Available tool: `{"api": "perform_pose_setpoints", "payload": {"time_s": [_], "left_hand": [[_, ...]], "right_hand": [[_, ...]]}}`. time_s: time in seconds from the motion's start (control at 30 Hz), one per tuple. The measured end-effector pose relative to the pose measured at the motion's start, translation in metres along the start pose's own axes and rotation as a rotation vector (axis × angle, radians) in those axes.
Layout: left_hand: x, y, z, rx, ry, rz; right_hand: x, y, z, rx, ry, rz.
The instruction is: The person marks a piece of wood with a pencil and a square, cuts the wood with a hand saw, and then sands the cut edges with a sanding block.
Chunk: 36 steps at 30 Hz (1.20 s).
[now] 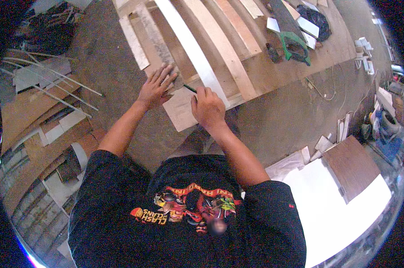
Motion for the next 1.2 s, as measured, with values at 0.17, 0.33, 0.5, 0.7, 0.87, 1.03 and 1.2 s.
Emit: {"api": "perform_pose_setpoints", "payload": {"time_s": [0.17, 0.33, 0.5, 0.7, 0.87, 1.03, 1.2], "left_hand": [[0.000, 0.027, -0.001, -0.230, 0.099, 0.191], [-0.006, 0.035, -0.019, -0.256, 0.264, 0.245], [-0.008, 0.035, -0.017, -0.046, 0.378, 0.388], [-0.007, 0.036, -0.017, -0.035, 0.403, 0.395], [-0.013, 0.039, -0.014, 0.004, 0.412, 0.397], [-0.018, 0.046, -0.019, -0.005, 0.417, 0.417], [-0.011, 0.069, -0.032, -0.009, 0.416, 0.452]], "right_hand": [[0.025, 0.027, -0.024, -0.003, -0.017, 0.145], [0.031, 0.048, -0.043, 0.045, 0.072, 0.161], [0.027, 0.047, -0.052, 0.062, 0.047, 0.052], [0.005, 0.043, -0.060, 0.090, -0.008, -0.212], [-0.004, 0.044, -0.059, 0.072, -0.011, -0.352], [-0.020, 0.042, -0.066, 0.058, -0.027, -0.372], [-0.017, 0.041, -0.070, 0.050, -0.012, -0.366]]}}
Point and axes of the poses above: each hand's wrist, its own y-axis away from the middle knuckle, its own z-axis out of the back of the hand, x = y × z, the point moved 3 cm from there along -y, towards the middle knuckle, and after that the axes turned 2 degrees about -x, right-handed, at the moved point
